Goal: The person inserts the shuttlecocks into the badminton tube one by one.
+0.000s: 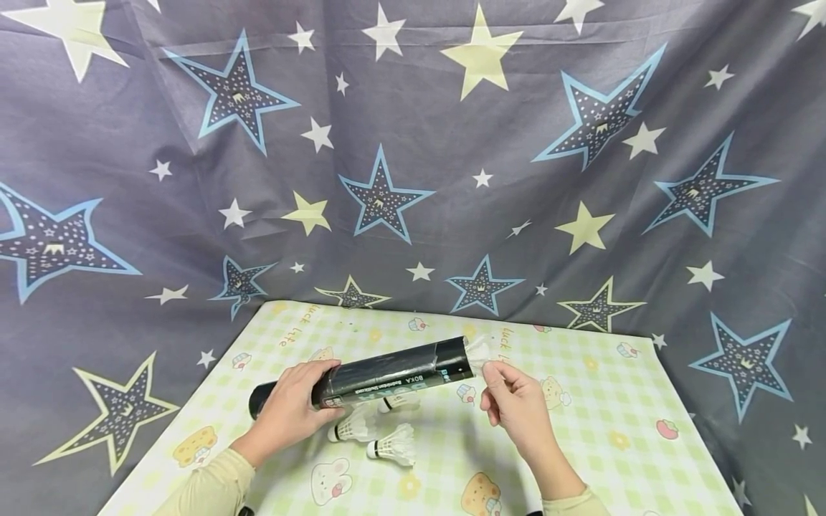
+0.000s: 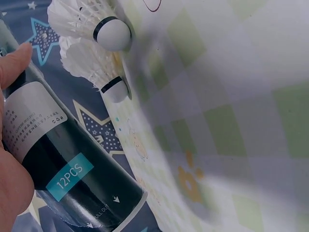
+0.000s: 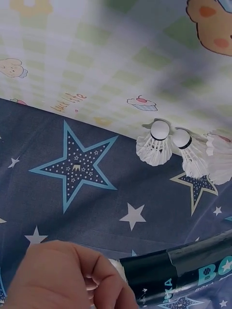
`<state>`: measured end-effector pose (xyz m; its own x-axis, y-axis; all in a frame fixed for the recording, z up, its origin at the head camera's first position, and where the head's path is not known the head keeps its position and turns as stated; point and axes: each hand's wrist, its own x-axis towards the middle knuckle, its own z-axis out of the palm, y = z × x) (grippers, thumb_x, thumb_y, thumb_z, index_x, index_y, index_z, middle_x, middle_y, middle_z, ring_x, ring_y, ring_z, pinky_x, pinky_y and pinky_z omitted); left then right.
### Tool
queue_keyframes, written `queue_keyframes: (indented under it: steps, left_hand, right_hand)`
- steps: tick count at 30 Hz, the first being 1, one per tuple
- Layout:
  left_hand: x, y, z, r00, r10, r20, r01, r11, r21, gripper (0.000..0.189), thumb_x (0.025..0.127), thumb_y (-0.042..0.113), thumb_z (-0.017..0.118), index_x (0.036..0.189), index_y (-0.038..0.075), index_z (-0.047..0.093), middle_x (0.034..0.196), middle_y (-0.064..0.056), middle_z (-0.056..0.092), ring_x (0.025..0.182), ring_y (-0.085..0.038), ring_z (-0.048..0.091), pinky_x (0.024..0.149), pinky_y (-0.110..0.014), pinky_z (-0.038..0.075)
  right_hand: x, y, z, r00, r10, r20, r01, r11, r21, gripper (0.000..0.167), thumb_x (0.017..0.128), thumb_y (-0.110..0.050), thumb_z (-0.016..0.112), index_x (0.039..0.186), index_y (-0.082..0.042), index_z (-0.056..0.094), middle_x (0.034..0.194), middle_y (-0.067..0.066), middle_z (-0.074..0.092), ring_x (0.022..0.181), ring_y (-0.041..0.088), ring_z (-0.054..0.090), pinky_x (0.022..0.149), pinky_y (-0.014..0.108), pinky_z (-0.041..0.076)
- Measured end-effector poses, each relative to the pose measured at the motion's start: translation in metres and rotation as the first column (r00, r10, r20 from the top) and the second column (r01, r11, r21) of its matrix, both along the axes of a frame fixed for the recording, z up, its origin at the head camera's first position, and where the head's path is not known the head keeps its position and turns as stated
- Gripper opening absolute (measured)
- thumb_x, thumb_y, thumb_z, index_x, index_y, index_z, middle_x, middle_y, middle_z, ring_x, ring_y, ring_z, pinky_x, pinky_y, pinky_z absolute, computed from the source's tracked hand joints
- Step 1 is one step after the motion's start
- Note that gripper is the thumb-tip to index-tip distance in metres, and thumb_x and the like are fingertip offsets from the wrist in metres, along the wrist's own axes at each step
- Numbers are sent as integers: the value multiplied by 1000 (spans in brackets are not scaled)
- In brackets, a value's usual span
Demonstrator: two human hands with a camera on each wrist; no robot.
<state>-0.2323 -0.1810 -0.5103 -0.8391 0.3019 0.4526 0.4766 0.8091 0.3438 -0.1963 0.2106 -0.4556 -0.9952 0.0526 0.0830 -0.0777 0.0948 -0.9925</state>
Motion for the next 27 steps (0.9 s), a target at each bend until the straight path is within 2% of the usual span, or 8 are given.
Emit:
queue_keyframes:
  steps: [5, 11, 15, 21, 27]
  left_hand:
    - [1, 0, 0, 1000, -2, -1, 2, 1000, -1, 90, 71, 40, 102, 147, 16, 61, 142, -7, 69, 130, -29, 65, 111, -53, 49]
    - [2, 1, 1, 999, -30, -25, 29, 999, -30, 89, 71, 39, 101, 147, 17, 61, 140, -5, 70, 130, -28, 65, 111, -51, 50]
    - [3, 3, 3, 998, -47, -48, 44, 998, -51, 86, 72, 35, 101, 146, 18, 61, 138, -4, 70, 129, -27, 65, 110, -49, 50]
    - [5, 5, 6, 996, -53, -65, 50, 997, -57, 85, 71, 32, 101, 145, 19, 62, 138, -2, 70, 129, -24, 66, 108, -47, 51]
    - [6, 4, 7, 996, -51, -68, 47, 997, -59, 85, 71, 32, 101, 145, 18, 63, 138, -1, 71, 129, -24, 66, 108, -47, 51]
  right_hand:
    - [2, 0, 1, 993, 116, 24, -117, 992, 44, 26, 112, -28, 58, 112, -3, 68, 64, -2, 65, 46, 9, 50, 43, 20, 39]
    - [3, -1, 1, 969, 243, 49, -247, 961, 126, 30, 107, -22, 67, 123, 3, 68, 63, -4, 66, 46, 7, 52, 44, 23, 45]
    - [3, -3, 1, 961, 271, 53, -276, 948, 160, 28, 105, -22, 70, 116, 4, 71, 64, -3, 66, 45, 7, 52, 44, 25, 46]
    - [4, -5, 1, 962, 268, 58, -274, 944, 181, 28, 104, -24, 71, 103, 5, 69, 62, -3, 66, 45, 9, 52, 46, 26, 45]
    - [4, -7, 0, 960, 272, 64, -279, 944, 175, 27, 105, -24, 70, 100, 3, 69, 59, -3, 64, 44, 8, 51, 45, 26, 45]
